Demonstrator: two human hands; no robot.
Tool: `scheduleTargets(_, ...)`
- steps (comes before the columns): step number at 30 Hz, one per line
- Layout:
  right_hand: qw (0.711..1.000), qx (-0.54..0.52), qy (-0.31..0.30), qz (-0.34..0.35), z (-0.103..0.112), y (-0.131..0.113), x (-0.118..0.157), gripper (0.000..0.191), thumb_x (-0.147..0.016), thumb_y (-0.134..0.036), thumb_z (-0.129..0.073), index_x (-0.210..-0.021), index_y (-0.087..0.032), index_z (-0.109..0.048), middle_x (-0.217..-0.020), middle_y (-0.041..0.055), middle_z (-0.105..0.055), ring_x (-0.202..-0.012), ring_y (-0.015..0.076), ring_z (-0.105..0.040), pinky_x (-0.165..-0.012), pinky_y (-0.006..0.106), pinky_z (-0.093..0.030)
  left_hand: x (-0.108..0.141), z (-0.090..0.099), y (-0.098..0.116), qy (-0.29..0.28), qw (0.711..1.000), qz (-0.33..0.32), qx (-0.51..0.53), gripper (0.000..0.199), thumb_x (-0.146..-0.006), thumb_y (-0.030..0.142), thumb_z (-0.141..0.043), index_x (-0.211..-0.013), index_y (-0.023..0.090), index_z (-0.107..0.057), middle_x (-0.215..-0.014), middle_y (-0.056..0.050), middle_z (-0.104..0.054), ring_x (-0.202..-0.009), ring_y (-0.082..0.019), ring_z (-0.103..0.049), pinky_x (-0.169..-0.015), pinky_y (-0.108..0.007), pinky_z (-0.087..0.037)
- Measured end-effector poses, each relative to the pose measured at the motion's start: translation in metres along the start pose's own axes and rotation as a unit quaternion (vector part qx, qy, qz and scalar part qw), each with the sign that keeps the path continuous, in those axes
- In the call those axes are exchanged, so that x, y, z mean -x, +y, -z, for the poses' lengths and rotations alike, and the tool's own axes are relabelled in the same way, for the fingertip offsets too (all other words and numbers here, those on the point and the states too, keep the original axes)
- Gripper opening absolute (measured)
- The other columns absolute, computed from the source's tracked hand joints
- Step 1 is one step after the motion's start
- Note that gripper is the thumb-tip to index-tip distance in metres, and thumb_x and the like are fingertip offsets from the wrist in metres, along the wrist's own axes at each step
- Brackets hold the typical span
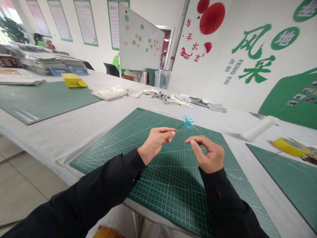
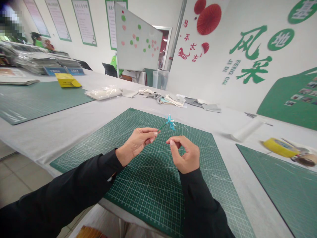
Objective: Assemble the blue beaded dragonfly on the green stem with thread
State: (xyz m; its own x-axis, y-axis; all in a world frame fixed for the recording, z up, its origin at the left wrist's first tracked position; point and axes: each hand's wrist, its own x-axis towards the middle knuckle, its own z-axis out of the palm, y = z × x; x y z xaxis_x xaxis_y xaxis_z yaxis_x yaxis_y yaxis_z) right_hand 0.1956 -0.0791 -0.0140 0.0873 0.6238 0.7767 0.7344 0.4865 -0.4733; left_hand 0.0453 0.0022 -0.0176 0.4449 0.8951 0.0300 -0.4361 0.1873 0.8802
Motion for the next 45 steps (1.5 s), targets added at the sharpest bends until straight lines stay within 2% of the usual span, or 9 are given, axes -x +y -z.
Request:
scheduleTargets(5,0.988,0.082,-0.031,0.126,0.001,-0.001,-0.003,0.01,-0.076,-0.009,-0.058,-0.076,-0.017,-0.063,-0.071,0.0021,-0.066,-0.059,0.0125,-0.054,-0.057,0.028,-0.044,0.0,0.0,-0.001,0.014,0.999,0.008,-0.033,0.011,-0.065,0.008,-0.066,-0.075,0.005,-0.069,-0.049,0.003,-0.05,-0.044,-0.003,-0.039,-0.045,-0.019,-0.025)
scheduleTargets(12,0.938,0.226,-0.035,0.261,0.001,-0.009,-0.008,0.01,-0.078,-0.007,-0.058,-0.084,-0.015,-0.06,-0.082,0.0072,-0.068,-0.078,0.0203,-0.057,-0.073,0.036,-0.047,0.004,-0.004,-0.004,0.017,0.985,-0.043,-0.167,0.008,-0.065,0.007,-0.063,-0.07,0.008,-0.069,-0.051,0.004,-0.051,-0.043,-0.004,-0.04,-0.045,-0.02,-0.03)
scheduleTargets(17,0.923,0.256,-0.028,0.286,0.003,-0.012,-0.011,0.012,-0.08,-0.007,-0.058,-0.088,-0.015,-0.059,-0.086,0.0086,-0.069,-0.081,0.0215,-0.058,-0.074,0.036,-0.048,0.004,-0.001,-0.004,-0.006,0.967,-0.016,-0.254,0.01,-0.066,0.006,-0.061,-0.069,0.008,-0.07,-0.045,0.004,-0.049,-0.042,-0.005,-0.04,-0.043,-0.02,-0.03)
scheduleTargets(21,0.938,0.229,0.057,0.253,0.01,-0.012,-0.011,0.012,-0.079,-0.005,-0.057,-0.086,-0.015,-0.058,-0.081,0.0088,-0.068,-0.077,0.0194,-0.058,-0.073,0.034,-0.048,0.002,0.003,-0.004,-0.013,0.96,0.021,-0.28,0.011,-0.066,0.005,-0.059,-0.071,0.007,-0.069,-0.04,0.005,-0.046,-0.04,-0.005,-0.039,-0.042,-0.019,-0.028)
scheduleTargets(24,0.923,0.262,0.095,0.266,0.015,-0.009,-0.012,0.013,-0.078,-0.004,-0.059,-0.085,-0.015,-0.058,-0.077,0.0085,-0.067,-0.072,0.0186,-0.057,-0.07,0.034,-0.047,0.001,0.004,-0.004,-0.007,0.955,0.029,-0.296,0.012,-0.066,0.005,-0.059,-0.072,0.007,-0.069,-0.041,0.005,-0.046,-0.04,-0.005,-0.039,-0.041,-0.019,-0.029)
scheduleTargets(29,0.895,0.318,0.082,0.303,0.026,0.0,-0.017,0.015,-0.076,-0.006,-0.064,-0.088,-0.015,-0.062,-0.079,0.008,-0.07,-0.072,0.0191,-0.057,-0.069,0.033,-0.047,0.0,0.007,-0.004,-0.013,0.942,0.025,-0.334,0.013,-0.065,0.007,-0.059,-0.072,0.006,-0.071,-0.041,0.003,-0.048,-0.04,-0.005,-0.039,-0.042,-0.019,-0.03)
scheduleTargets(34,0.917,0.286,0.012,0.277,0.045,0.02,-0.02,0.018,-0.08,-0.009,-0.061,-0.094,-0.019,-0.066,-0.085,0.0052,-0.071,-0.078,0.0187,-0.059,-0.073,0.032,-0.049,0.002,0.01,0.002,-0.095,0.907,0.026,-0.409,0.013,-0.063,0.01,-0.06,-0.068,0.01,-0.073,-0.042,0.003,-0.051,-0.039,-0.005,-0.038,-0.041,-0.02,-0.028)
scheduleTargets(37,0.931,0.26,-0.003,0.256,0.051,0.029,-0.018,0.02,-0.082,-0.012,-0.059,-0.097,-0.022,-0.067,-0.087,0.0048,-0.071,-0.078,0.0192,-0.06,-0.073,0.033,-0.049,0.004,0.012,0.007,-0.161,0.905,0.047,-0.39,0.014,-0.062,0.01,-0.06,-0.068,0.011,-0.074,-0.045,0.001,-0.053,-0.04,-0.006,-0.039,-0.041,-0.02,-0.03)
scheduleTargets(45,0.971,0.167,0.071,0.156,0.033,0.024,-0.013,0.011,-0.082,-0.015,-0.061,-0.086,-0.022,-0.068,-0.081,0.0041,-0.071,-0.076,0.018,-0.062,-0.073,0.034,-0.049,0.008,0.017,0.02,-0.406,0.878,0.091,-0.236,0.013,-0.066,0.018,-0.071,-0.077,0.014,-0.075,-0.072,-0.005,-0.064,-0.047,-0.005,-0.043,-0.046,-0.021,-0.034)
